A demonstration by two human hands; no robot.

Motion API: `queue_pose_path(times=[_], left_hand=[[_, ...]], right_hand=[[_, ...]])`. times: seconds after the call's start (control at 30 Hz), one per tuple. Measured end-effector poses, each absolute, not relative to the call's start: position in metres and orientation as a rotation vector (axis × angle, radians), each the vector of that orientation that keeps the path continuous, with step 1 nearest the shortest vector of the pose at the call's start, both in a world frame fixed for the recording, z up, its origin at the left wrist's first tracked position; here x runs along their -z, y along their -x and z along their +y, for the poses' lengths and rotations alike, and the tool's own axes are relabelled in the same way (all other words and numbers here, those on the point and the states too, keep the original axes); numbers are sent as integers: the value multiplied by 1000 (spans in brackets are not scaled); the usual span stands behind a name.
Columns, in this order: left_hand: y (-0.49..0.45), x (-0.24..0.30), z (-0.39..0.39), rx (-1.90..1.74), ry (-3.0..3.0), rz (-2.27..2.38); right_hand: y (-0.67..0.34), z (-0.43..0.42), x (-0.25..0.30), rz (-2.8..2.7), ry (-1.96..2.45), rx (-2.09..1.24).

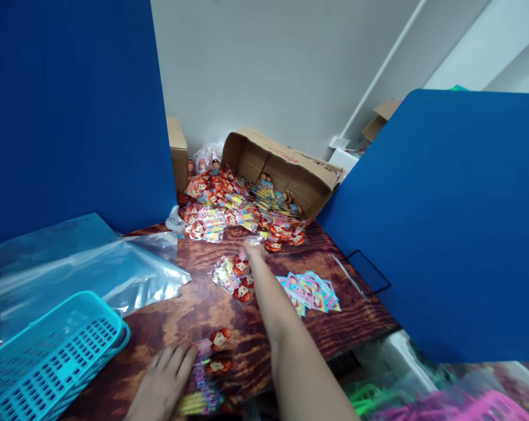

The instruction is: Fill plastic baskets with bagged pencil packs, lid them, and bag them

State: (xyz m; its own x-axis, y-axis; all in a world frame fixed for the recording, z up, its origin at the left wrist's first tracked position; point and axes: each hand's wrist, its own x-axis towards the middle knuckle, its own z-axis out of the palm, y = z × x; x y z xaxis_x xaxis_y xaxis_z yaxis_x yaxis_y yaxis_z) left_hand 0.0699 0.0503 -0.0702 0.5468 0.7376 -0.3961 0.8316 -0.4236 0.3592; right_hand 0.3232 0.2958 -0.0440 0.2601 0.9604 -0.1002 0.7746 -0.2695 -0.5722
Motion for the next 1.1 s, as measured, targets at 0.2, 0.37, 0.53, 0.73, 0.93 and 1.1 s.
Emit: queue_pose_path(times=[0.2,0.37,0.53,0.73,0.93,1.1], left_hand=[[-73,65,48,224,-2355,1340],[-72,43,45,192,-2307,1276],[-69,28,43,147,-2317,1275],[-68,34,39,148,-2345,1286],[-67,41,35,105,-2336,1277],[-69,47,28,58,-2303,1378]], right_hand=[[-288,304,18,-1652,2312,-576],[-258,260,-15,-2141,1881,-669],[-221,183,5,-2774,1412,-592],[-211,153,22,-3047,1284,-479],[-228,145,12,-3155,1146,-426],[-244,140,17,-3163,1068,-306]])
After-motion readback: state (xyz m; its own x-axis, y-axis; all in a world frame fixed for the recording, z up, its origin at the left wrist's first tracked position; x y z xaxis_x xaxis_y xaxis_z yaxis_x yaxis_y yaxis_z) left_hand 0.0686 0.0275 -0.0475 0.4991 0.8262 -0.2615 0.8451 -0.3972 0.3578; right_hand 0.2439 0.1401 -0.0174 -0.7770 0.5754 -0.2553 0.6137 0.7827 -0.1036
